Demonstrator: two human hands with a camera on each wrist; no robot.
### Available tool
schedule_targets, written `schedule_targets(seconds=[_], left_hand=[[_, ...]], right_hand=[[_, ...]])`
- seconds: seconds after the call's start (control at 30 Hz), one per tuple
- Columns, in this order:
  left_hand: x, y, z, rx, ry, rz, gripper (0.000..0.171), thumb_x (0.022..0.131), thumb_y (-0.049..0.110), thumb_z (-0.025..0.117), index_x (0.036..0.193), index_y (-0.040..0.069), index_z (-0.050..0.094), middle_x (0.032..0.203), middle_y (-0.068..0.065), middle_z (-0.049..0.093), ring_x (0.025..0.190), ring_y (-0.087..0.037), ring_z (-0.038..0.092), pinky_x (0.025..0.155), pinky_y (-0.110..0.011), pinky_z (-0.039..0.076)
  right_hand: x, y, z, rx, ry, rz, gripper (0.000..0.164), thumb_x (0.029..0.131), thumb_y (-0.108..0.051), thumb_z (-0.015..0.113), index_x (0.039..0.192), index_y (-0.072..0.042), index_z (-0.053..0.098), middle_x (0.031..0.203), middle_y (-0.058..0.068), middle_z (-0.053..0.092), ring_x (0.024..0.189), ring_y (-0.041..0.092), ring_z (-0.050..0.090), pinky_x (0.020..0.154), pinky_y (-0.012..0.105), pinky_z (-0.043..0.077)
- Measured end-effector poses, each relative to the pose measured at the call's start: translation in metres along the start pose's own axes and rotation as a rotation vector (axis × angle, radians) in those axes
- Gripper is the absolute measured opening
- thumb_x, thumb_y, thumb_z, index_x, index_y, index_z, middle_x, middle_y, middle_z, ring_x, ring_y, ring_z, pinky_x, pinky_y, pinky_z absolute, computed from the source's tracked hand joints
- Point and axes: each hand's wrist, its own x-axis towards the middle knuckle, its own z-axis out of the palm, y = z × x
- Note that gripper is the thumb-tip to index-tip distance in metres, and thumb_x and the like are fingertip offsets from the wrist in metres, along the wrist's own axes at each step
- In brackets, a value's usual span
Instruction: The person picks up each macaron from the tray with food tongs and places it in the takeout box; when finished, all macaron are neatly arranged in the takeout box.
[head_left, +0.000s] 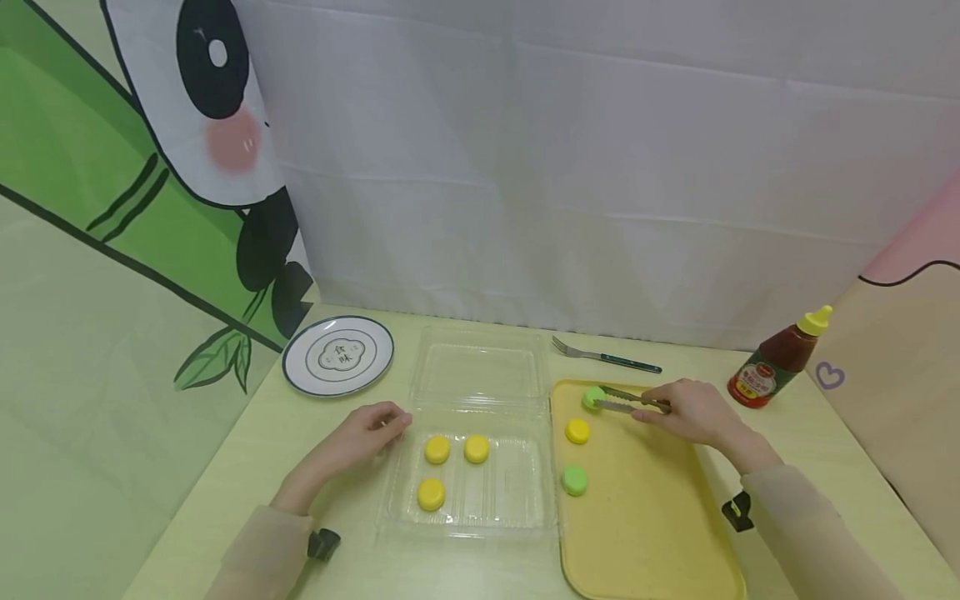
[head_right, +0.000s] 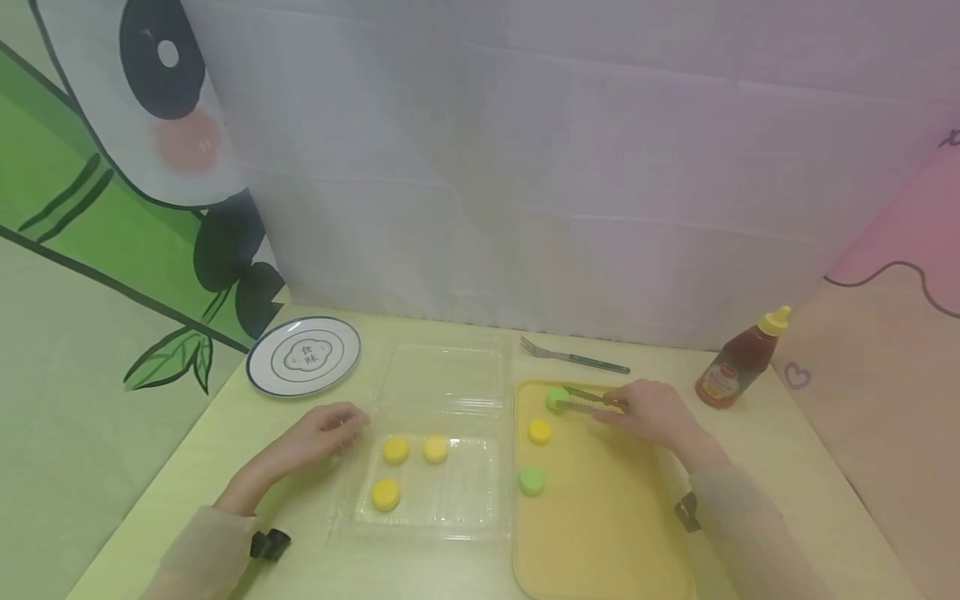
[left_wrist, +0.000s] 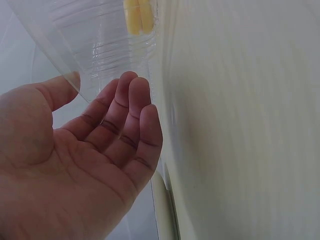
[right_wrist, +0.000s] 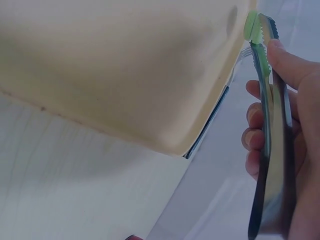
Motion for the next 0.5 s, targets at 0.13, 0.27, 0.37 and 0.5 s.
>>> schedule_targets(seconds=[0.13, 0.27, 0.37, 0.5], left_hand=[[-0.0002, 0.0009, 0.0001, 0.0, 0.001, -0.003, 0.031, 0.104, 0.032, 0.056, 0.106, 0.003, 0.065, 0.085, -0.01, 0.06, 0.077, -0.023, 0.055, 0.062, -0.028, 0.047], [-0.0005, 0.0015, 0.0001, 0.001, 0.003, -0.004, 0.031, 0.104, 0.032, 0.055, 0.106, 0.003, 0.064, 0.085, -0.01, 0.06, 0.078, -0.024, 0.055, 0.062, -0.028, 0.047], [-0.0006, 0.0017, 0.0001, 0.001, 0.005, -0.004, 0.031, 0.104, 0.032, 0.055, 0.106, 0.003, 0.064, 0.085, -0.01, 0.06, 0.078, -0.024, 0.055, 0.062, -0.028, 0.047], [-0.0005, 0.0018, 0.0004, 0.004, 0.004, -0.005, 0.03, 0.104, 0.031, 0.055, 0.107, 0.003, 0.064, 0.085, -0.01, 0.06, 0.078, -0.023, 0.055, 0.062, -0.028, 0.047]], right_hand=[[0.0008, -0.0035, -0.005, -0.005, 0.016, -0.009, 0.041, 0.092, -0.044, 0.071, 0.109, -0.007, 0.076, 0.09, 0.0, 0.073, 0.064, 0.01, 0.049, 0.057, 0.029, 0.04], [0.0023, -0.0053, -0.0073, -0.021, 0.039, -0.018, 0.04, 0.091, -0.045, 0.071, 0.109, -0.01, 0.077, 0.085, -0.003, 0.071, 0.062, 0.009, 0.046, 0.055, 0.028, 0.037], [0.0032, -0.0063, -0.0082, -0.024, 0.055, -0.031, 0.037, 0.09, -0.044, 0.072, 0.109, -0.012, 0.077, 0.079, -0.008, 0.068, 0.058, 0.007, 0.043, 0.052, 0.027, 0.033], [0.0039, -0.0098, -0.011, -0.021, 0.073, -0.057, 0.033, 0.09, -0.042, 0.073, 0.107, -0.014, 0.077, 0.072, -0.012, 0.062, 0.055, 0.005, 0.04, 0.05, 0.026, 0.029]])
